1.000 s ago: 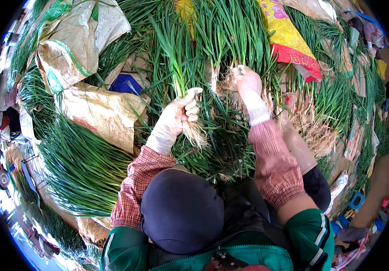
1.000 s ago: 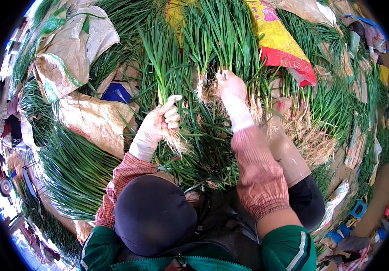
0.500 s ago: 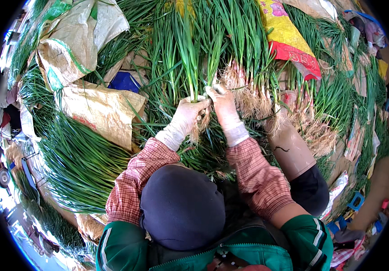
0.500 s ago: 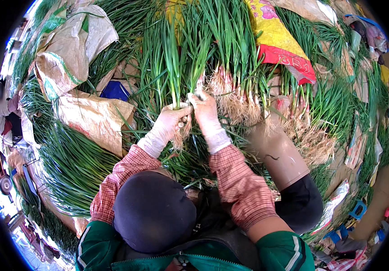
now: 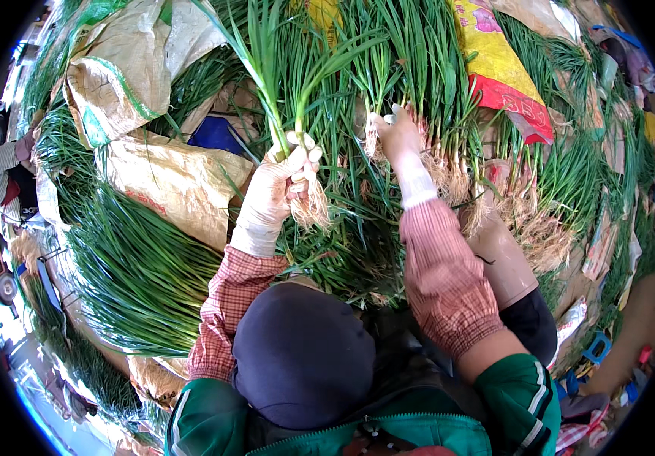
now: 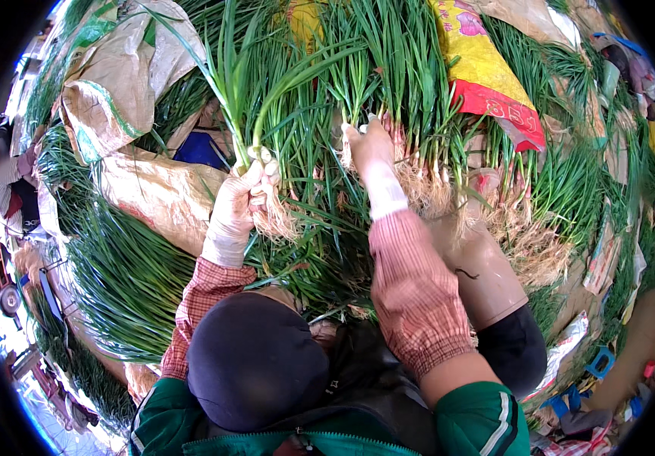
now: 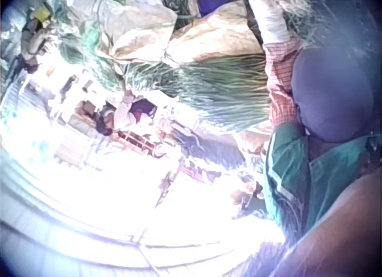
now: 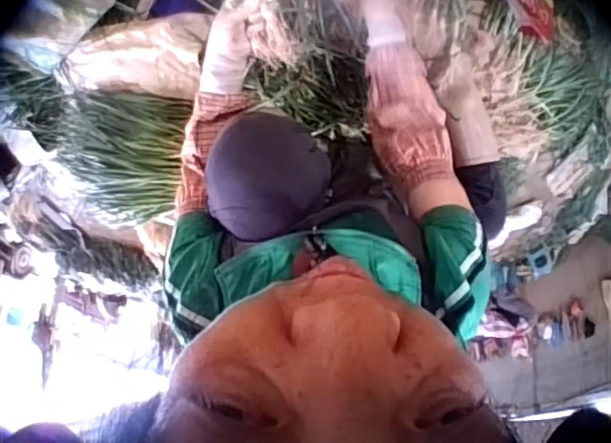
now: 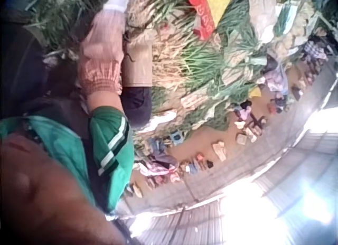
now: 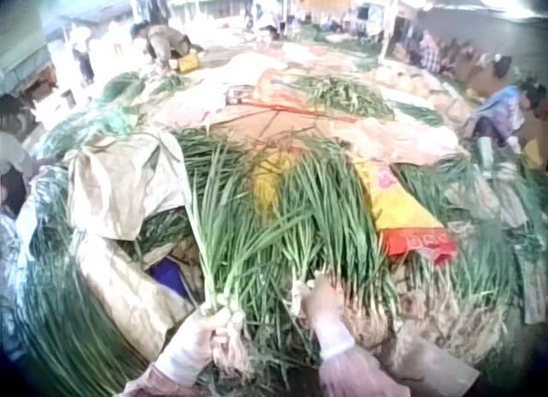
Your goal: The person is trimming roots and peeling the outer layers of green onions by hand while wearing gloves, then placing them into bundles.
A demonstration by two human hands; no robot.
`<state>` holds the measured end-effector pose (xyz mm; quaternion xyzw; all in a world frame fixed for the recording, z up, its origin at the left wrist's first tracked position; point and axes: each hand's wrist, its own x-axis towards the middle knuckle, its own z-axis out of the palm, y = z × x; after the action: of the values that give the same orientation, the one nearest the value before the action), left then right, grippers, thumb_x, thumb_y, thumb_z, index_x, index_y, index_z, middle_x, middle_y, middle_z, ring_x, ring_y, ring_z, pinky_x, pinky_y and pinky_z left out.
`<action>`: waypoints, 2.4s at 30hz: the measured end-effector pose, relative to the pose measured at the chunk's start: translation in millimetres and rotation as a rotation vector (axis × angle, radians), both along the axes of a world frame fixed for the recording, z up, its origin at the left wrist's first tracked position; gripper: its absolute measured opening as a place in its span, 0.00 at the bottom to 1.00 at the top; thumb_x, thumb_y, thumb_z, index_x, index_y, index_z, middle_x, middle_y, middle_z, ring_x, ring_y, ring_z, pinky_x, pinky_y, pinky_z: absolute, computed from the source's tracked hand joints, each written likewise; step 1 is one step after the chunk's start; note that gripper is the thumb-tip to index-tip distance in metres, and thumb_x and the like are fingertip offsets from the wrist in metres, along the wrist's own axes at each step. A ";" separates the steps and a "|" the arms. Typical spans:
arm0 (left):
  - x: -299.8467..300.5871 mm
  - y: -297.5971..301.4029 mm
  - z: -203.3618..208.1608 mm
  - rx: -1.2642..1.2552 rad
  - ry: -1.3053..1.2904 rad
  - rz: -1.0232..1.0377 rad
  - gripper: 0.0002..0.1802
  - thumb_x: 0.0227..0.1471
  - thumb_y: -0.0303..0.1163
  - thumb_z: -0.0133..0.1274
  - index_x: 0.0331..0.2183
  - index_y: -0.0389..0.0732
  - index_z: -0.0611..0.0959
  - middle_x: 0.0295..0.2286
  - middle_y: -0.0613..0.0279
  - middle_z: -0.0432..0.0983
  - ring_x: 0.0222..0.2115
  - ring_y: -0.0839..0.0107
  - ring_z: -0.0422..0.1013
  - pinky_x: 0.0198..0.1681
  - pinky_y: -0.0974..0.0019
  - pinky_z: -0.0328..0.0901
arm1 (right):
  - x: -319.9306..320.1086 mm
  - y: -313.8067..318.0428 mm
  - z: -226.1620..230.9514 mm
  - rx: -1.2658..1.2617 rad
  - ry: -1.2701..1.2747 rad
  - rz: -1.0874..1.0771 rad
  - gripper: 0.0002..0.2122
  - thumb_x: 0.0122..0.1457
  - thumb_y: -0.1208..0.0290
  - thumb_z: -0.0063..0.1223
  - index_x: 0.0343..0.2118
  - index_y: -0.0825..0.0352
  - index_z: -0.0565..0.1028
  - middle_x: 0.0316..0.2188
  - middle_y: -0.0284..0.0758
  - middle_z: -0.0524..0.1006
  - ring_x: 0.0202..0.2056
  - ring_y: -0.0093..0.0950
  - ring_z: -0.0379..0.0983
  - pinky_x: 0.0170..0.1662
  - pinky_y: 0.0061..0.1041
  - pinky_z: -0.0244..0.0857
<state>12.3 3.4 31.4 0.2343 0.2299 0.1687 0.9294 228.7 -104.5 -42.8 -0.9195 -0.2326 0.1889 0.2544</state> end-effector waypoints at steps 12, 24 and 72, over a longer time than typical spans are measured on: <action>-9.6 8.4 -24.8 -0.146 -0.226 0.069 0.17 0.58 0.30 0.53 0.49 0.43 0.72 0.31 0.66 0.65 0.24 0.82 0.58 0.18 0.83 0.54 | 4.8 28.6 -11.0 -0.433 -0.004 0.355 0.13 0.65 0.62 0.45 0.42 0.63 0.79 0.32 0.40 0.81 0.32 0.31 0.79 0.37 0.33 0.74; -22.3 11.1 -23.4 -0.152 -0.437 0.113 0.15 0.58 0.32 0.54 0.48 0.51 0.75 0.29 0.73 0.60 0.23 0.82 0.56 0.23 0.79 0.58 | -3.8 -57.5 14.5 1.302 1.338 -0.225 0.05 0.61 0.71 0.48 0.30 0.64 0.72 0.15 0.18 0.63 0.15 0.11 0.60 0.19 0.12 0.56; 5.4 8.8 -18.2 -0.069 -0.116 -0.009 0.20 0.57 0.27 0.53 0.51 0.34 0.74 0.22 0.69 0.65 0.22 0.79 0.58 0.23 0.77 0.54 | 14.5 -44.8 -6.8 0.070 -0.151 -0.141 0.13 0.61 0.63 0.51 0.44 0.64 0.76 0.33 0.40 0.80 0.35 0.38 0.77 0.37 0.36 0.71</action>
<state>17.7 12.2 13.1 0.1932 0.1804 0.1697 0.9494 243.3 -149.3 -49.6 -0.9357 -0.1924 0.0925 0.2808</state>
